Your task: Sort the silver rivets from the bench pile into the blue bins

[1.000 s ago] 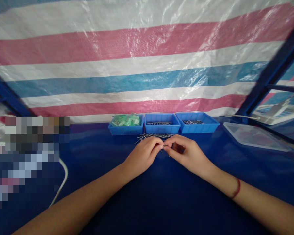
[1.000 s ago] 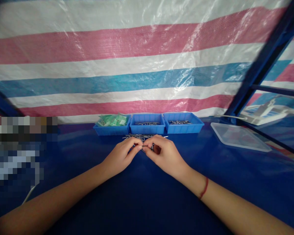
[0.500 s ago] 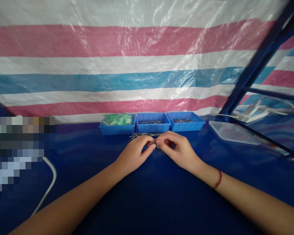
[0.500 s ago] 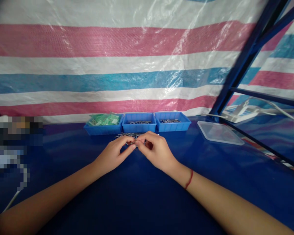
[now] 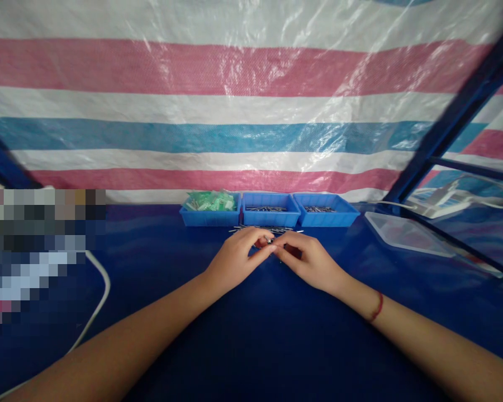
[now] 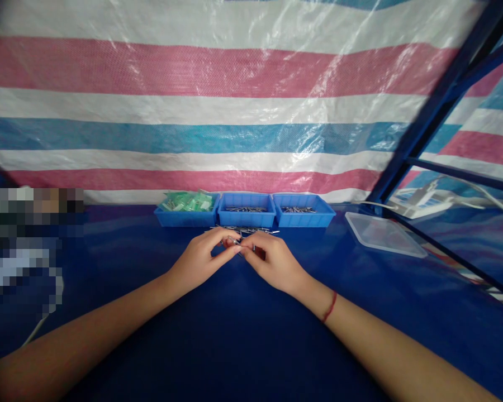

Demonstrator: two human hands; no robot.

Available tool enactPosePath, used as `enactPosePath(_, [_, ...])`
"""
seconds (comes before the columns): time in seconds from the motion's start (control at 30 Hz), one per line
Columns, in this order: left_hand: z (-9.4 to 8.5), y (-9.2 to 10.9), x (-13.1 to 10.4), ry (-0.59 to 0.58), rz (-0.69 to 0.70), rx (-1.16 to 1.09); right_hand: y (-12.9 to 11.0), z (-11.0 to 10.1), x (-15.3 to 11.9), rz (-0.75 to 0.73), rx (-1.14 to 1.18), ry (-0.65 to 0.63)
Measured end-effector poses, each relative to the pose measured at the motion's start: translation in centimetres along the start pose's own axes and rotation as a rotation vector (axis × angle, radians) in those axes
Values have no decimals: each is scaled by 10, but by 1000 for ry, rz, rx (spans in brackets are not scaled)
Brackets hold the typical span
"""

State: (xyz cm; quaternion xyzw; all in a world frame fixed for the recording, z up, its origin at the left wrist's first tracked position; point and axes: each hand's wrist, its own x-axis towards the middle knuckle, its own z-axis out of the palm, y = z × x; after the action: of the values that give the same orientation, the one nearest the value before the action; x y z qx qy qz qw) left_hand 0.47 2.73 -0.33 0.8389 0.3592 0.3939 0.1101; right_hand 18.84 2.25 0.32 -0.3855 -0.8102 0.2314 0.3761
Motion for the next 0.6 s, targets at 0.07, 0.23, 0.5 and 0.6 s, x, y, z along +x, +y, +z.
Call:
enactPosePath(0.07, [1, -1, 0, 21, -24, 1, 3, -2, 3, 109, 117, 101])
enactPosePath(0.23, [3, -2, -1, -61, 14, 186, 21, -21, 14, 420, 411, 516])
enactPosePath(0.5, [3, -2, -1, -198, 35, 298, 29, -26, 16, 522, 495, 579])
enactPosePath(0.6, [4, -2, -1, -226, 20, 304, 22, -15, 11, 445, 367, 441])
